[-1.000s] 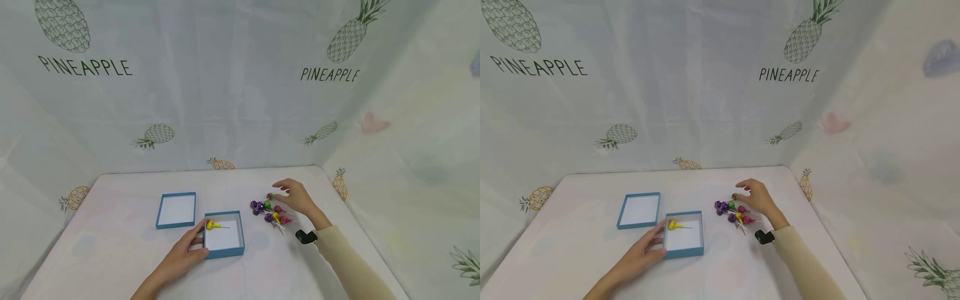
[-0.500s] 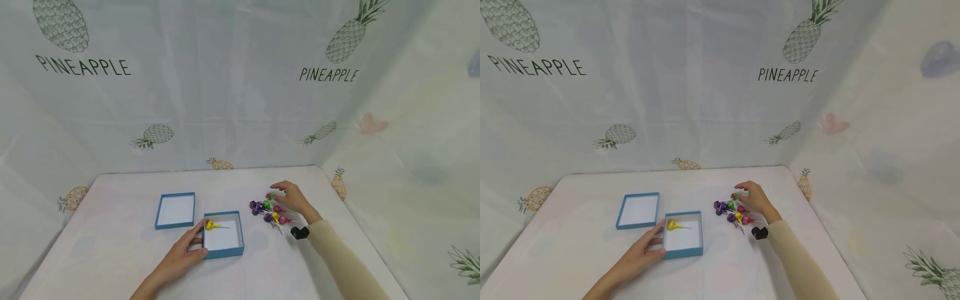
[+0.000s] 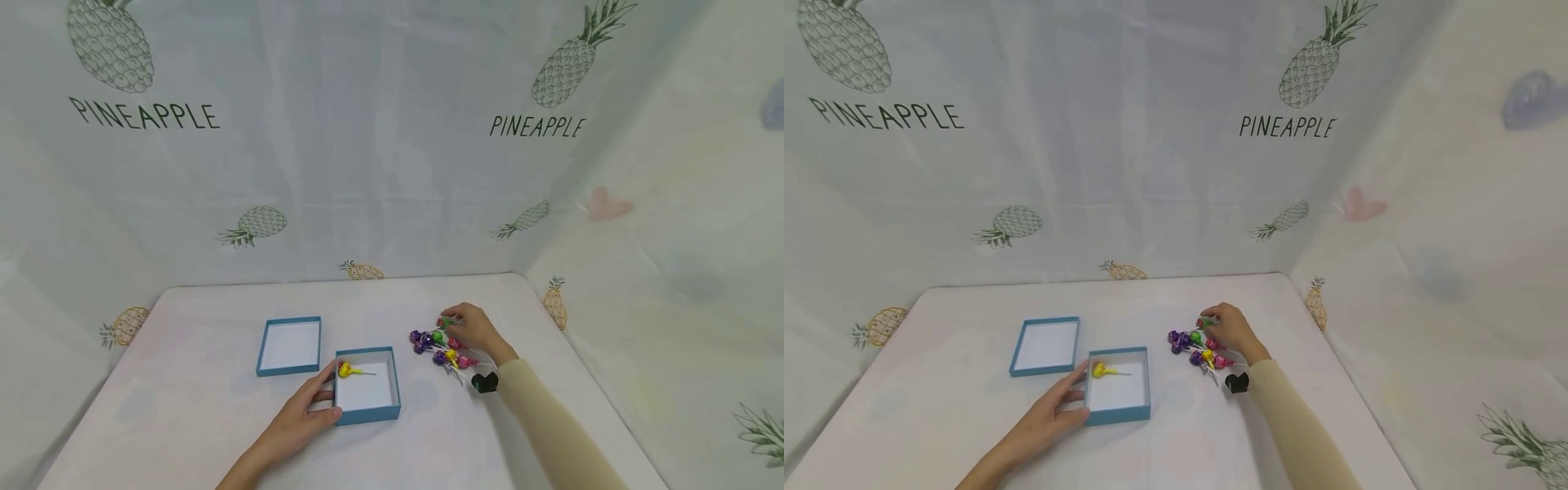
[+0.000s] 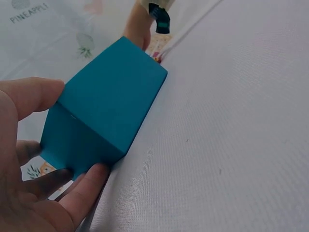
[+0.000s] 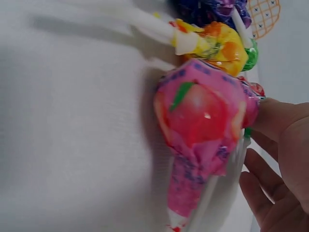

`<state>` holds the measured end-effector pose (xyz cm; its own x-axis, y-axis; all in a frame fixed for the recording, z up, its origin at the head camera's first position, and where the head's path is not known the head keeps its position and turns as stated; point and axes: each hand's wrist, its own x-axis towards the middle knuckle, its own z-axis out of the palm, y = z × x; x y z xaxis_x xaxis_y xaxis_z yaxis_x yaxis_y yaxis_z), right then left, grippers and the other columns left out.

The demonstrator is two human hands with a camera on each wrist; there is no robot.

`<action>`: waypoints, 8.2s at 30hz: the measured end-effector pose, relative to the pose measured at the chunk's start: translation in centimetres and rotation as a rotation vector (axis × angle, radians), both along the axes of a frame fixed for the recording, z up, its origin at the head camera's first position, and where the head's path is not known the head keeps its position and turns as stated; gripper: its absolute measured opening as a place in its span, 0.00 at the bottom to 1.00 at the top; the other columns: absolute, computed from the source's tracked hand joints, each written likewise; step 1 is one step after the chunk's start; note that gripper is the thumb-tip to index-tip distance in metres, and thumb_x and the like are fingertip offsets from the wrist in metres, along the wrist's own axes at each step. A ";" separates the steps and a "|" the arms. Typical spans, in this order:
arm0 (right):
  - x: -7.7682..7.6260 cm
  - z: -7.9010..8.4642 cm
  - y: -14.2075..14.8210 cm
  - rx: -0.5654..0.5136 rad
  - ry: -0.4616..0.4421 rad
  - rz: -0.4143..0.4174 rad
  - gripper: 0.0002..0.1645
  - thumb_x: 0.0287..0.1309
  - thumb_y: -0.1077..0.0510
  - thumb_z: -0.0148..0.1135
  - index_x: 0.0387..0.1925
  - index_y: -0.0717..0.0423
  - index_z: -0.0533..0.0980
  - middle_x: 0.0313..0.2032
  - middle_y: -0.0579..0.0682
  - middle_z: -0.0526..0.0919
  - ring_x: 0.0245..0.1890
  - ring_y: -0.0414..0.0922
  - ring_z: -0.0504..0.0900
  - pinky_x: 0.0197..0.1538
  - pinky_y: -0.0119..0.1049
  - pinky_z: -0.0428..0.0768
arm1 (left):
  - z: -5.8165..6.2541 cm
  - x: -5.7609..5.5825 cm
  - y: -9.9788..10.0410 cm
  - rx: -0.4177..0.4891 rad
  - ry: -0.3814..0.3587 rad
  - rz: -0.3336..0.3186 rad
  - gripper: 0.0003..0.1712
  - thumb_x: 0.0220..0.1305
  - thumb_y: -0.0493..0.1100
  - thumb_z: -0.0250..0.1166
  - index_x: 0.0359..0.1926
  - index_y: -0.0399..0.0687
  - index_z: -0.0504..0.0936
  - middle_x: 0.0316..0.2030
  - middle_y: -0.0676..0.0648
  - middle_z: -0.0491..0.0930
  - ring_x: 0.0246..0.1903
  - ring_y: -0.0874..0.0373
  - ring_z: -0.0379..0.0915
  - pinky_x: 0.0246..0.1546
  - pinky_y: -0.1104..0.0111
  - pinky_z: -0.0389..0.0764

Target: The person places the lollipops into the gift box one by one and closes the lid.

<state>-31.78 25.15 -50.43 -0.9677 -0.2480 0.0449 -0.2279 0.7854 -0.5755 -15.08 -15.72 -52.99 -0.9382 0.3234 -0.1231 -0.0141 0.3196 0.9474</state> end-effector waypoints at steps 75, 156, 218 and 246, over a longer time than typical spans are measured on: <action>8.4 6.4 -16.0 0.017 0.237 0.410 0.14 0.65 0.54 0.77 0.51 0.47 0.88 0.41 0.41 0.89 0.38 0.37 0.84 0.42 0.26 0.81 | -0.3 -0.4 0.1 -0.020 -0.020 0.007 0.49 0.72 0.57 0.70 0.85 0.67 0.54 0.79 0.40 0.61 0.71 0.44 0.70 0.62 0.62 0.82; 9.9 0.7 -20.3 0.300 0.293 0.374 0.15 0.57 0.51 0.82 0.45 0.44 0.88 0.38 0.37 0.90 0.37 0.32 0.84 0.41 0.26 0.81 | -0.5 0.1 -0.3 0.080 0.023 -0.031 0.46 0.75 0.48 0.68 0.85 0.70 0.55 0.79 0.40 0.59 0.72 0.42 0.68 0.56 0.75 0.79; 1.3 2.7 -4.7 -0.016 -0.030 0.165 0.18 0.68 0.57 0.72 0.57 0.56 0.85 0.58 0.55 0.85 0.54 0.55 0.84 0.55 0.50 0.86 | 0.1 0.0 0.1 0.016 -0.018 0.016 0.47 0.72 0.54 0.70 0.84 0.70 0.56 0.79 0.41 0.63 0.70 0.47 0.71 0.53 0.77 0.77; 0.5 2.5 -5.7 0.096 -0.149 0.220 0.14 0.74 0.57 0.66 0.55 0.54 0.88 0.48 0.48 0.90 0.41 0.41 0.82 0.55 0.46 0.83 | -0.6 -0.1 0.0 -0.017 -0.005 0.016 0.48 0.73 0.55 0.70 0.85 0.66 0.54 0.77 0.41 0.64 0.69 0.46 0.71 0.58 0.71 0.81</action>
